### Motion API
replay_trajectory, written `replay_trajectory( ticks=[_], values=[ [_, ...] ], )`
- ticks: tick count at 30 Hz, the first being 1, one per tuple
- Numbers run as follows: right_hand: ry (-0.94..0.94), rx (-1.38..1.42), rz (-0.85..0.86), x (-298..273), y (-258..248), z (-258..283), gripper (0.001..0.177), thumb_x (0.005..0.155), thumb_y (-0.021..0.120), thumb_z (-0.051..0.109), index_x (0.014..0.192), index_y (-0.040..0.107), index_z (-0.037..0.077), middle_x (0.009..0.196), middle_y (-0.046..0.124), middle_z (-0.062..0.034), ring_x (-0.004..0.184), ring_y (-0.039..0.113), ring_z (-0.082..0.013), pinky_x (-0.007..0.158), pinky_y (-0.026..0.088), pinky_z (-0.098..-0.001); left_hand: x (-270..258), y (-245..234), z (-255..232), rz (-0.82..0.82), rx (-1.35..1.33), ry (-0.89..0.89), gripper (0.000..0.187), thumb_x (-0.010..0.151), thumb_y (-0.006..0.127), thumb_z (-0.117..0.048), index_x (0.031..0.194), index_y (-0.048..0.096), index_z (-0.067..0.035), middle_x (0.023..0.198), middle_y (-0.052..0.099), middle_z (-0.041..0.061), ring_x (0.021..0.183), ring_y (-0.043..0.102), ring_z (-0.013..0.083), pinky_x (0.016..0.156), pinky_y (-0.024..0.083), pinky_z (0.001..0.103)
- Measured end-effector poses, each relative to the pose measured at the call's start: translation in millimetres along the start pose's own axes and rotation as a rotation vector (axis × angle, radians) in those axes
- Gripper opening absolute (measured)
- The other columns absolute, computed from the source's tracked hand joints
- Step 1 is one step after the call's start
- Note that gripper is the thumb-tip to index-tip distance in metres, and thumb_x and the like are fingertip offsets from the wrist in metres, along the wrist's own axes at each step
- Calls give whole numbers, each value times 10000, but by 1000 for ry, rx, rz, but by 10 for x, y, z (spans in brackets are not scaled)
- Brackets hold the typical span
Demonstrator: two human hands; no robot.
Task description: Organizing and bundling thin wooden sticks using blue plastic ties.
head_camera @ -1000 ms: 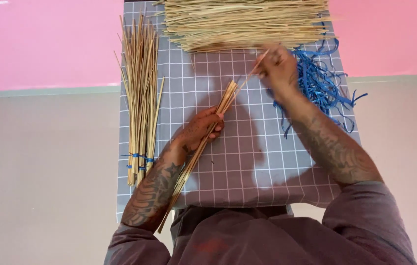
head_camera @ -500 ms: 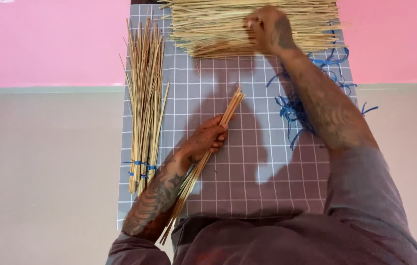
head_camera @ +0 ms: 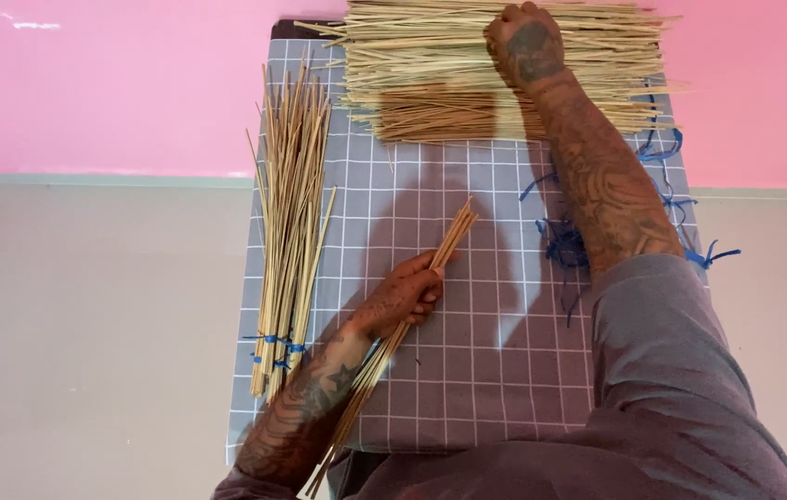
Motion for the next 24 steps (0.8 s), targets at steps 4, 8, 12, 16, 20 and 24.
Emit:
replay_trajectory(
  ticks=[4,8,12,16,20,24],
  values=[
    [63,320,-223,-33,-127,-120,136,938,715,156,1064,736,111,1024,730,-53,864,654,-241,819,520,-347,12,-12,11,1,12,-6,464,1025,455,-175,1485,507,-144,667,403,-46,497,318,47,419,236,187],
    [-115,-4,-256,-58,-121,-48,70,941,760,262,966,701,234,1045,692,60,924,642,-156,872,529,-280,17,19,-7,51,3,40,475,1033,451,-173,1504,483,-114,660,395,-46,491,326,48,424,242,189],
    [-42,215,-8,-73,122,-79,239,1109,590,213,1067,752,42,1087,756,-91,852,695,-264,829,565,-340,7,5,9,24,-3,21,449,1041,452,-175,1485,508,-132,673,399,-46,493,318,43,420,239,182],
    [-24,137,-183,-65,-453,-91,199,802,826,233,998,795,215,1036,746,7,873,677,-228,824,557,-356,21,4,-5,31,-6,13,466,1039,458,-181,1500,493,-130,664,386,-52,483,306,41,413,231,182],
    [383,793,-120,-74,-741,-348,216,1052,716,220,1035,834,40,924,791,-129,708,678,-318,639,536,-434,36,-11,7,29,17,5,469,1038,464,-189,1504,488,-140,666,397,-51,479,311,40,403,231,186],
    [43,213,-348,-66,-1167,-225,127,957,771,155,1068,735,105,1057,738,-44,853,660,-284,722,542,-403,-2,15,-20,10,12,1,455,1037,454,-195,1487,507,-156,662,395,-47,479,307,41,407,224,185]
  ],
)
Point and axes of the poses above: each hand's wrist, its own x-axis towards the middle knuckle, its own y-axis out of the palm, z = x × y, the point moved 8 cm from there along x, towards the middle knuckle
